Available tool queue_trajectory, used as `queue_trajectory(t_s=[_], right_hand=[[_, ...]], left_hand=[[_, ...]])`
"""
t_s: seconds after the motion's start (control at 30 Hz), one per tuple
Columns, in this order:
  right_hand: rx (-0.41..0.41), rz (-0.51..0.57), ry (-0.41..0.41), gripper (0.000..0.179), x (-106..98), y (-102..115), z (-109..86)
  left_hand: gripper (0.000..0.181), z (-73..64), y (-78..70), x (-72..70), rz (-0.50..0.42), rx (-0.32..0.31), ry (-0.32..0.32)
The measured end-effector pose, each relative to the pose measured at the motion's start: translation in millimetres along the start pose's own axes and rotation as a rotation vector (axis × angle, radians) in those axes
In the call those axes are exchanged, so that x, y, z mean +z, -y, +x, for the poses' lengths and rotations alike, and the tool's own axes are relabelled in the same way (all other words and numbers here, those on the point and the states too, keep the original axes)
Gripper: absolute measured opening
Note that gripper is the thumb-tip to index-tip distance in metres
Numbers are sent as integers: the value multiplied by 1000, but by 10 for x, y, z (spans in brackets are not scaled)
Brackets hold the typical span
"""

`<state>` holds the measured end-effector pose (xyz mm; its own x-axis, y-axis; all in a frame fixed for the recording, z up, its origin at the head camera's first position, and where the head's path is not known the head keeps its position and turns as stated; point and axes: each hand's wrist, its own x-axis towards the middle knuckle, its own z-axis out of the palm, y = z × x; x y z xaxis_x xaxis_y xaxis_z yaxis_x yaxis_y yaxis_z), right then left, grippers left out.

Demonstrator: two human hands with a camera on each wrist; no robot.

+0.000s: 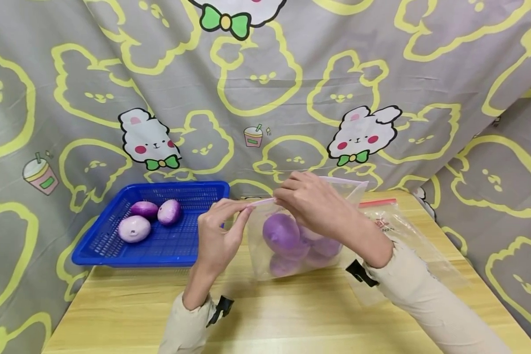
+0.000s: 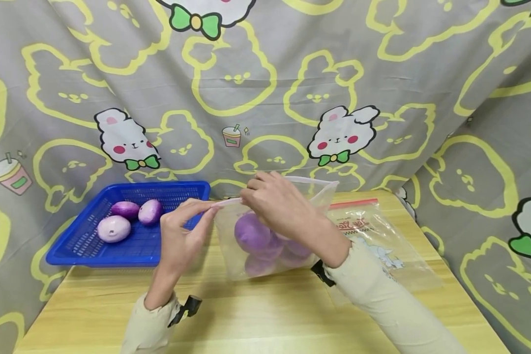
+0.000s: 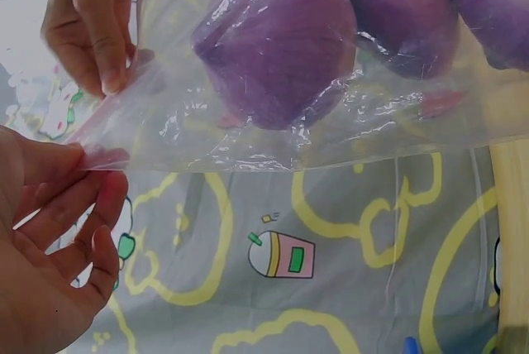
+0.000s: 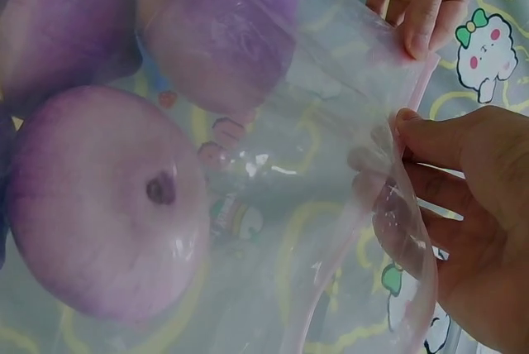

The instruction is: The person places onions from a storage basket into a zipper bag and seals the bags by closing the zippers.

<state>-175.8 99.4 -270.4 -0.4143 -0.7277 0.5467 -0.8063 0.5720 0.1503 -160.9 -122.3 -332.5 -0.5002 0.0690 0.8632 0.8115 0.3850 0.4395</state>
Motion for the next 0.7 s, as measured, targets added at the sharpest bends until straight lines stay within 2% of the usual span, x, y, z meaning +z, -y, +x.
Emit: queue_trajectory(t_s=[0.7], right_hand=[[77, 8, 6, 6, -63, -185, -213]], left_hand=[[8, -1, 9, -10, 5, -10, -5]])
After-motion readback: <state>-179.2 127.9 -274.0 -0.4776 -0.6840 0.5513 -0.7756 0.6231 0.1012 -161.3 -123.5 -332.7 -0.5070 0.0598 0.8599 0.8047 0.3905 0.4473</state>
